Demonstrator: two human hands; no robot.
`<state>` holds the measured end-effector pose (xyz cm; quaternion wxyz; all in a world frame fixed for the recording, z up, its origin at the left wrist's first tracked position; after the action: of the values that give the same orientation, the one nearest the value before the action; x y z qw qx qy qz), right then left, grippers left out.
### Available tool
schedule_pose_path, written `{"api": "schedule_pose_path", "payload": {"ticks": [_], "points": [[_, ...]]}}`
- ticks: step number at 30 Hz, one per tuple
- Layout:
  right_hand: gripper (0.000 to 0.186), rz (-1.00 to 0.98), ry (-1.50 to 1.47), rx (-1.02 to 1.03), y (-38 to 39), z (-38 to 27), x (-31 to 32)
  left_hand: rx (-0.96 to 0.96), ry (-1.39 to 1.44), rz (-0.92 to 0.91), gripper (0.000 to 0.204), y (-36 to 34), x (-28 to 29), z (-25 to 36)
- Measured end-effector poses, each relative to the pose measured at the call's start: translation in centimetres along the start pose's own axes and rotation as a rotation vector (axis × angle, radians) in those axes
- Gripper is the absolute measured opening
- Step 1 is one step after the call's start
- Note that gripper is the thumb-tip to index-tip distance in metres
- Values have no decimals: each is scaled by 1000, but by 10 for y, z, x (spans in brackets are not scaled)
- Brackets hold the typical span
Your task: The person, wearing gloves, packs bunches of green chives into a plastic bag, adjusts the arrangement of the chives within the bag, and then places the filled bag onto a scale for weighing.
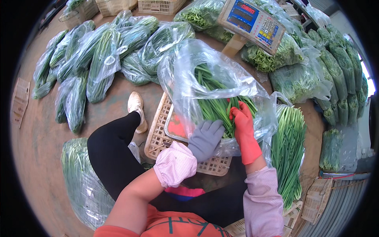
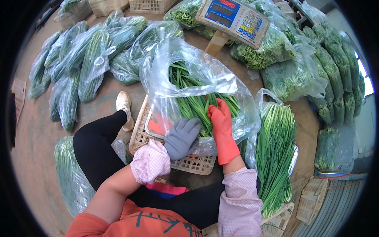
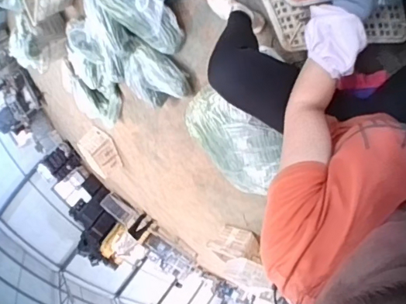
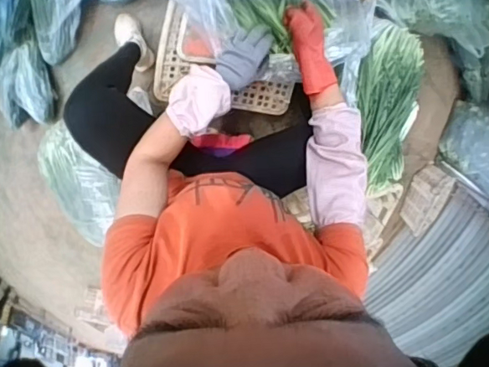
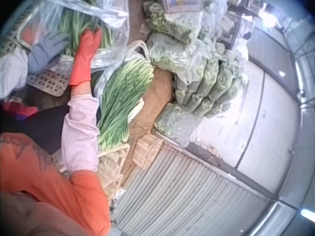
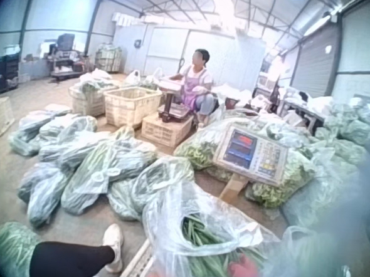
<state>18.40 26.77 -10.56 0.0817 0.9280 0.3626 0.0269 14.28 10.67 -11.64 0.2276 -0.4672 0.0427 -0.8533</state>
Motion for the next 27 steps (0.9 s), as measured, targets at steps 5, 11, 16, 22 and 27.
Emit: {"api": "schedule_pose_path", "payload": {"ticks": [5,11,16,22,27], "points": [[26,-14,-69,64,2,6,-5,-74,-71,227,61,-32,2,-21],[30,87,-246,-61,3,-8,-1,-25,-35,33,68,-33,-20,-42],[27,127,-203,-131,3,-15,-3,-113,-120,59,68,-52,-9,-29],[46,179,-294,-180,23,-37,7,-110,-261,-131,59,-66,-55,-36],[48,233,-573,-61,55,-98,33,-38,-349,-172,55,-60,-54,-39]]}}
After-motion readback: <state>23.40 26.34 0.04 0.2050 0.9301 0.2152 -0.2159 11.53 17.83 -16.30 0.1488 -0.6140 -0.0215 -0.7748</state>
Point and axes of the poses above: each hand's wrist, its own y-axis away from the middle knuckle, its own x-axis out of the back of the hand, z = x × y, the point moved 2 cm from there along -y, towards the middle knuckle, and after that the axes turned 2 degrees about x, right-handed, at the moved point
